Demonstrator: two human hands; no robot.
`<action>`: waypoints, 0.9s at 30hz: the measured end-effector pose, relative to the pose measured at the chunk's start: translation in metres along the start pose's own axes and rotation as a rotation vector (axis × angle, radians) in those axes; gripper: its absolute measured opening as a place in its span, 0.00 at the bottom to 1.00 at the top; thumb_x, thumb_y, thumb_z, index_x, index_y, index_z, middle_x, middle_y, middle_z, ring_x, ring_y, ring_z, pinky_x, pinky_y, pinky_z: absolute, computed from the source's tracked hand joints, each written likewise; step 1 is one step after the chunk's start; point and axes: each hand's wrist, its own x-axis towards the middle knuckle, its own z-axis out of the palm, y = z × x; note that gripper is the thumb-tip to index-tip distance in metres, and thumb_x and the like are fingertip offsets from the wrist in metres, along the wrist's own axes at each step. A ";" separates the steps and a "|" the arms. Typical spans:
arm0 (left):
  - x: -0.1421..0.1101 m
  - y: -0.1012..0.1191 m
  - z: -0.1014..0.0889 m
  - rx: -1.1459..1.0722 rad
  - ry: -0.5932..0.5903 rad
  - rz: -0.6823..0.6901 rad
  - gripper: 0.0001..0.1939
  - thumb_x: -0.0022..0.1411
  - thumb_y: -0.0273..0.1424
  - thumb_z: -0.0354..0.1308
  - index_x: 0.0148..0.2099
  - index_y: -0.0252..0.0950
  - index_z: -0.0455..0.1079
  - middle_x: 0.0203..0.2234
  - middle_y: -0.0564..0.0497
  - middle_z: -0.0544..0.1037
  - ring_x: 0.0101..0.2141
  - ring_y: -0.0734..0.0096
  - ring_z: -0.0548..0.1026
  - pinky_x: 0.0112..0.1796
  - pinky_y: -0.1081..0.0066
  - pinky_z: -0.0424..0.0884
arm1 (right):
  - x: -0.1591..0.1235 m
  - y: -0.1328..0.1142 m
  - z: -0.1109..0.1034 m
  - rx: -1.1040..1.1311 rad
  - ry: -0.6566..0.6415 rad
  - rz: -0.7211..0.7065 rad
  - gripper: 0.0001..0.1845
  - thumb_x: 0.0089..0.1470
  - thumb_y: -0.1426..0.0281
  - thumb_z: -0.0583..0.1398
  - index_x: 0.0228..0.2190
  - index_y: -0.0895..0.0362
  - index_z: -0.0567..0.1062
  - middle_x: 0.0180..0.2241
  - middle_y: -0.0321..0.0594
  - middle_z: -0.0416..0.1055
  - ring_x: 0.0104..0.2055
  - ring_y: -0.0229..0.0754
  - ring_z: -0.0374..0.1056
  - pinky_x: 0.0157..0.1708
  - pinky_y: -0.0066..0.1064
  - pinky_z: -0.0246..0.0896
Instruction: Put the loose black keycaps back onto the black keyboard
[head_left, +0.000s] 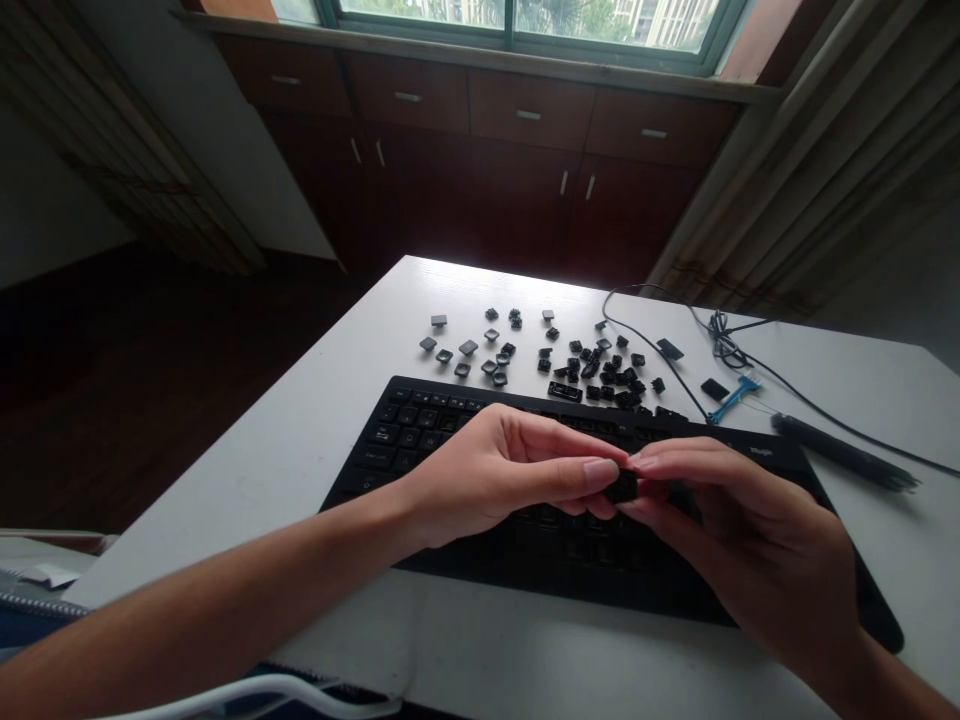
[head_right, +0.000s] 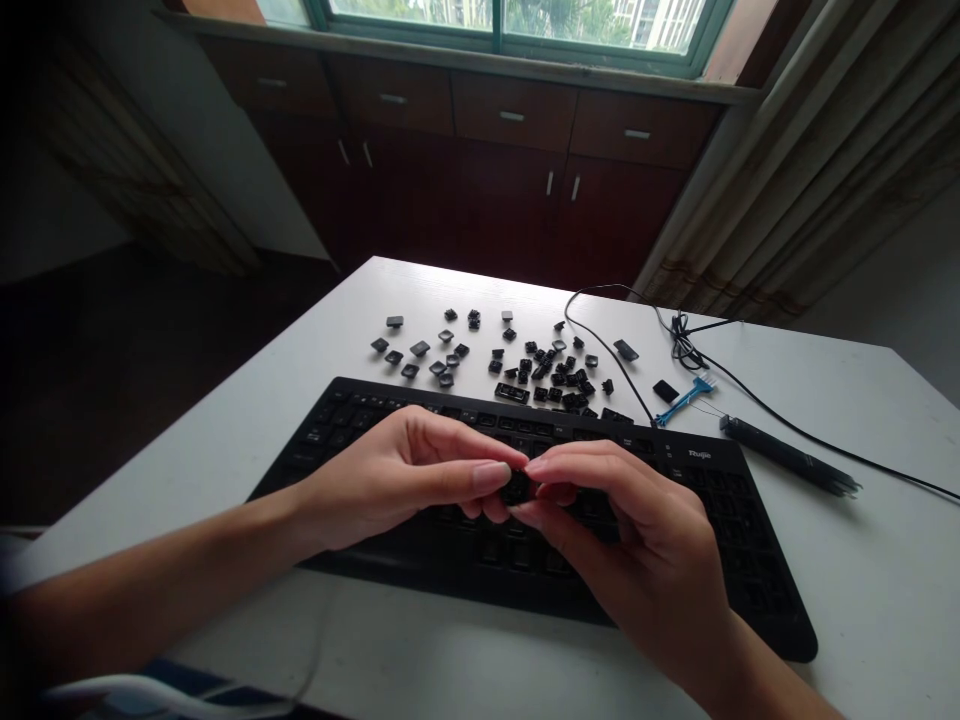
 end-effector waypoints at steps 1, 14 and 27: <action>0.000 0.000 0.000 -0.007 -0.004 -0.002 0.14 0.61 0.36 0.66 0.48 0.39 0.80 0.34 0.51 0.84 0.35 0.78 0.80 0.37 0.83 0.74 | 0.000 0.000 0.000 -0.004 0.004 -0.006 0.17 0.53 0.80 0.66 0.43 0.52 0.76 0.41 0.38 0.77 0.42 0.38 0.75 0.38 0.25 0.74; 0.000 -0.005 -0.002 -0.080 -0.033 -0.039 0.20 0.58 0.33 0.69 0.53 0.39 0.76 0.39 0.48 0.83 0.37 0.75 0.81 0.40 0.79 0.75 | -0.003 -0.006 0.001 -0.047 0.047 -0.026 0.22 0.51 0.79 0.68 0.47 0.52 0.75 0.40 0.35 0.78 0.36 0.33 0.75 0.37 0.20 0.72; -0.001 -0.004 -0.002 -0.077 -0.054 -0.050 0.19 0.59 0.33 0.68 0.53 0.38 0.76 0.38 0.46 0.84 0.37 0.74 0.81 0.41 0.77 0.75 | -0.005 -0.006 0.000 -0.052 0.039 -0.049 0.25 0.50 0.81 0.68 0.48 0.51 0.75 0.40 0.37 0.78 0.34 0.36 0.75 0.32 0.24 0.73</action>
